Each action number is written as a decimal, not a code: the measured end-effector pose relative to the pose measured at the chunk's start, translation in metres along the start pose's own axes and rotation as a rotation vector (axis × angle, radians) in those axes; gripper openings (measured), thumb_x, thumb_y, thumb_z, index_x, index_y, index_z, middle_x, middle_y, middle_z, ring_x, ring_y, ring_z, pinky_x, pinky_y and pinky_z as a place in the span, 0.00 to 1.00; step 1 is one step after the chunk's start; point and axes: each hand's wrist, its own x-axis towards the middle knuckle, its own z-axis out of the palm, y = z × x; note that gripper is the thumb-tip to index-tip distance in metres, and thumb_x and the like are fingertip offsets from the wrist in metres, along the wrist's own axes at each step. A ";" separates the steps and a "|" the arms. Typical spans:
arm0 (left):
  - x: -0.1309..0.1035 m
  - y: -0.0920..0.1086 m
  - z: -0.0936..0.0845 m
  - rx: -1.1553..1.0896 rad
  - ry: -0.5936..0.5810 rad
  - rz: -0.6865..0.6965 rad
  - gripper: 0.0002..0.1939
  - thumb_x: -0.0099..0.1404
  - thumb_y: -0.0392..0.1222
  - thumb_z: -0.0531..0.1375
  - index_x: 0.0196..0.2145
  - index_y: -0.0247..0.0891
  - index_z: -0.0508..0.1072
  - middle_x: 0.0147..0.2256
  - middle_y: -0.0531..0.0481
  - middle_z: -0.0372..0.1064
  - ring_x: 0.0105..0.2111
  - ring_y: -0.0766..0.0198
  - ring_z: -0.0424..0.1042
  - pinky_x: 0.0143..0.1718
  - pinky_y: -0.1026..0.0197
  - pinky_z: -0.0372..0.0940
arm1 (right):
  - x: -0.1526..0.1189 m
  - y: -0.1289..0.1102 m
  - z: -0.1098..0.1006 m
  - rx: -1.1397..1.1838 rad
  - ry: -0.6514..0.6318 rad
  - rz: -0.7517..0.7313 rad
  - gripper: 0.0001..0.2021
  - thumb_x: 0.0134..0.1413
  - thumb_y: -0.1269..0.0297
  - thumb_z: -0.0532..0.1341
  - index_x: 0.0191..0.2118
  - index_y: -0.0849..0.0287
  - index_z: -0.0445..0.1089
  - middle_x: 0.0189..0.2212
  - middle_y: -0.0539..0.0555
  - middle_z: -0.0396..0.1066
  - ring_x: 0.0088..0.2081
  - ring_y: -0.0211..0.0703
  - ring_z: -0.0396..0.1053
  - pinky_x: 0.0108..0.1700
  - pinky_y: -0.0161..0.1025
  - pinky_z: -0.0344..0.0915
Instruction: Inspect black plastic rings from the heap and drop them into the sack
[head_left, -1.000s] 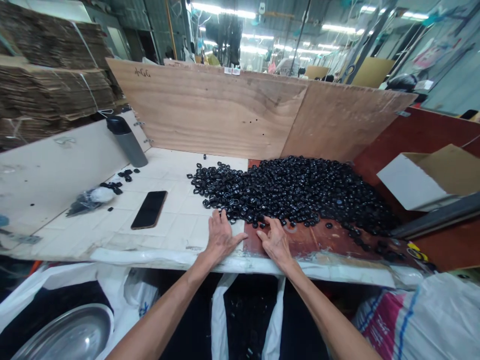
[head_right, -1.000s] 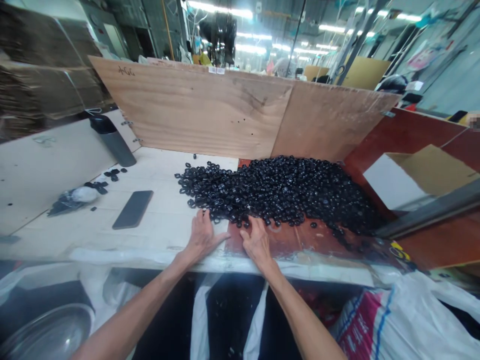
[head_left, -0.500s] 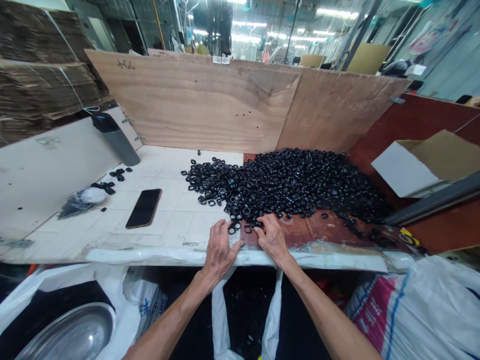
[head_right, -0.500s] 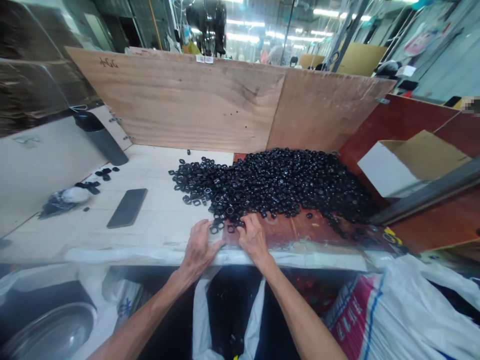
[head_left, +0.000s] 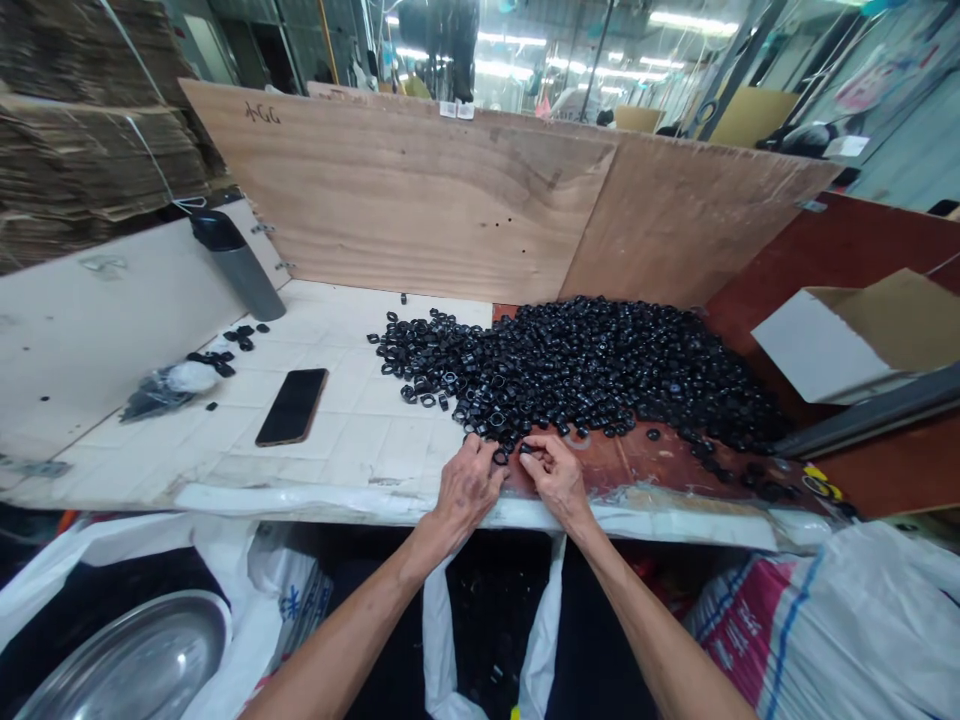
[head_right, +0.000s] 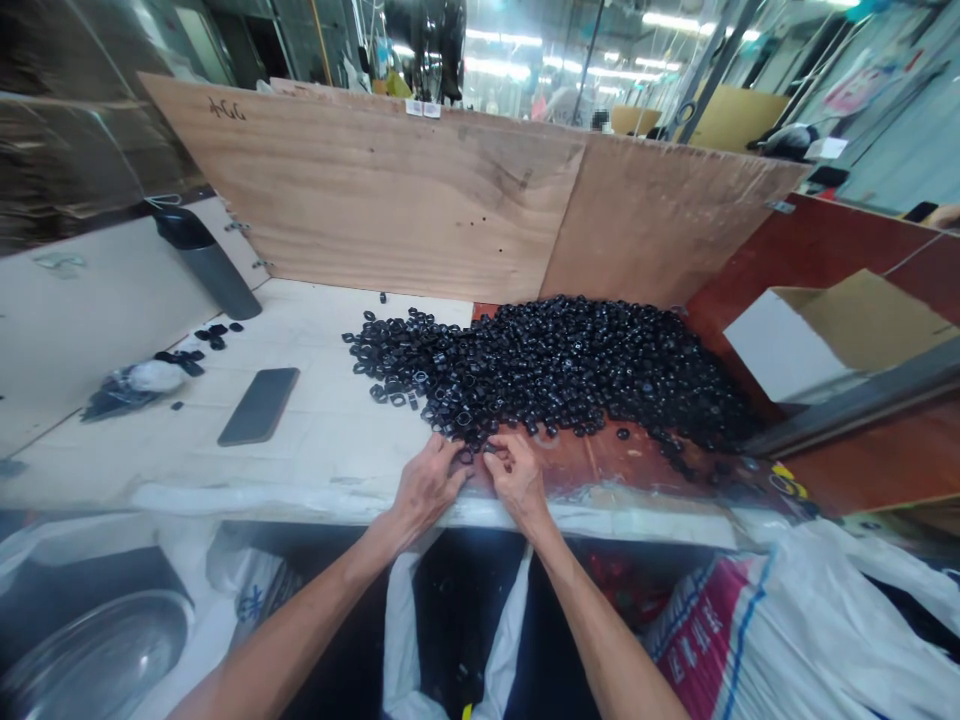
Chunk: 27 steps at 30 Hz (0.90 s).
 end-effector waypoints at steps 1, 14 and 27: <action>0.002 0.001 0.001 0.017 -0.017 -0.005 0.09 0.65 0.38 0.58 0.43 0.42 0.71 0.38 0.47 0.66 0.37 0.56 0.71 0.38 0.57 0.70 | 0.000 0.000 0.000 0.011 -0.031 -0.017 0.09 0.55 0.64 0.61 0.41 0.58 0.72 0.37 0.55 0.72 0.33 0.42 0.72 0.34 0.37 0.71; -0.006 -0.006 0.005 -0.137 0.000 0.085 0.08 0.65 0.35 0.57 0.43 0.39 0.67 0.39 0.46 0.71 0.36 0.58 0.74 0.39 0.56 0.71 | -0.002 -0.011 -0.002 -0.004 -0.149 -0.116 0.07 0.56 0.67 0.62 0.40 0.58 0.75 0.38 0.56 0.73 0.36 0.44 0.72 0.36 0.37 0.71; -0.002 -0.007 -0.012 -0.801 -0.067 -0.114 0.09 0.61 0.39 0.64 0.40 0.37 0.76 0.40 0.47 0.75 0.38 0.61 0.76 0.44 0.57 0.73 | -0.003 -0.003 0.000 0.097 -0.148 -0.130 0.08 0.55 0.64 0.64 0.40 0.58 0.75 0.38 0.56 0.75 0.38 0.45 0.74 0.42 0.41 0.72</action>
